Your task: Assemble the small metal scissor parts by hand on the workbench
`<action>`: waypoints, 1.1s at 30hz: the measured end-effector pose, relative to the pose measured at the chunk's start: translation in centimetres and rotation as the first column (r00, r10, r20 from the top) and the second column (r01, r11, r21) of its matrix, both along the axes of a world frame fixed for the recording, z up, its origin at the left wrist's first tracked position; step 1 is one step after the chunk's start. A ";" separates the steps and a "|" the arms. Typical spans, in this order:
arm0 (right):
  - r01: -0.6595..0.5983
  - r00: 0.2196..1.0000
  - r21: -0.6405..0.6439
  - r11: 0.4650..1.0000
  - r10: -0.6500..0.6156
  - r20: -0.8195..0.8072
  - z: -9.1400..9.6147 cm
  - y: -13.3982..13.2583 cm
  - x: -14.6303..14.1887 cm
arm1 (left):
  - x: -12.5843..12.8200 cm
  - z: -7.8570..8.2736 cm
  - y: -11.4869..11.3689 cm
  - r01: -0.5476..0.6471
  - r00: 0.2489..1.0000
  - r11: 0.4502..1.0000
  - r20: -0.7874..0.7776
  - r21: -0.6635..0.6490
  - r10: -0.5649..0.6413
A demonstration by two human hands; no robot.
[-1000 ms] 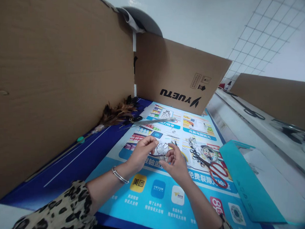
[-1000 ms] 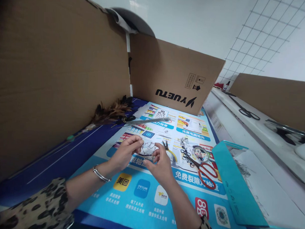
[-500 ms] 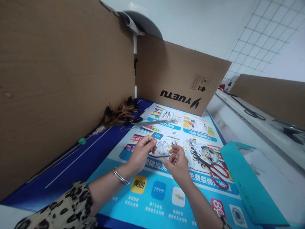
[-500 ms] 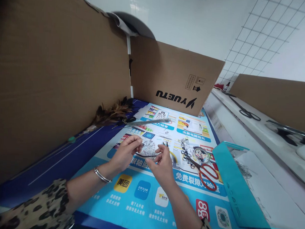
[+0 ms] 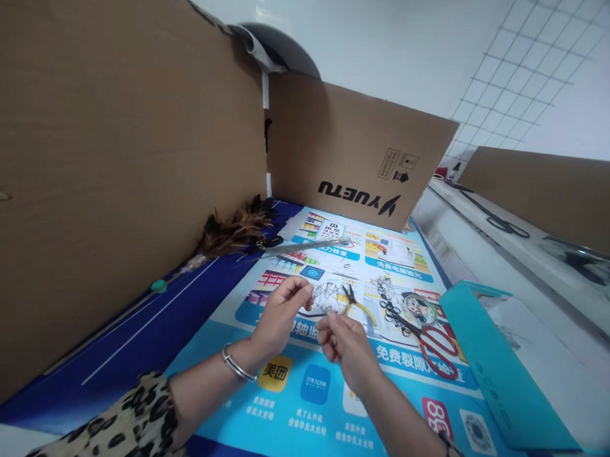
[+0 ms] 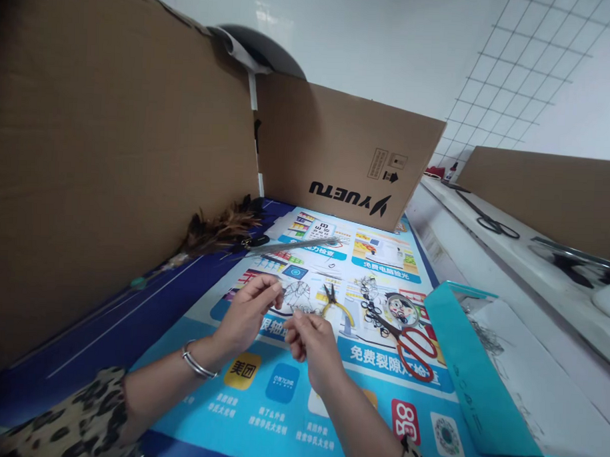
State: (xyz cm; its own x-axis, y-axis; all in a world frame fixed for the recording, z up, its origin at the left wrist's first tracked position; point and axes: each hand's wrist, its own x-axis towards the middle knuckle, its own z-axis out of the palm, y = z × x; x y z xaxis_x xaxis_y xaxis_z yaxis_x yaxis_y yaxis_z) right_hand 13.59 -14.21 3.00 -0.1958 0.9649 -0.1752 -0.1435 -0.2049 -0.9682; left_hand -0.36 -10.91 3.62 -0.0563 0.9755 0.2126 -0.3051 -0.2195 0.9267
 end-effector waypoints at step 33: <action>0.002 0.952 -0.003 1.000 -0.003 -0.305 -1.5 0.8 0.1 | -0.2 -1.2 0.8 0.089 0.993 0.989 0.084 -0.115 -0.080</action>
State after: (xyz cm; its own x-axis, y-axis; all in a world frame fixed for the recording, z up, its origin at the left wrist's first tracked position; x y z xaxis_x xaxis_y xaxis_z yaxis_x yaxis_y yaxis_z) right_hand 13.65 -13.45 1.49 -0.2379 0.9650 -0.1104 -0.4320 -0.2069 -0.8778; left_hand -0.59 -10.12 2.45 0.0154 0.9955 0.0933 -0.3911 -0.0799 0.9169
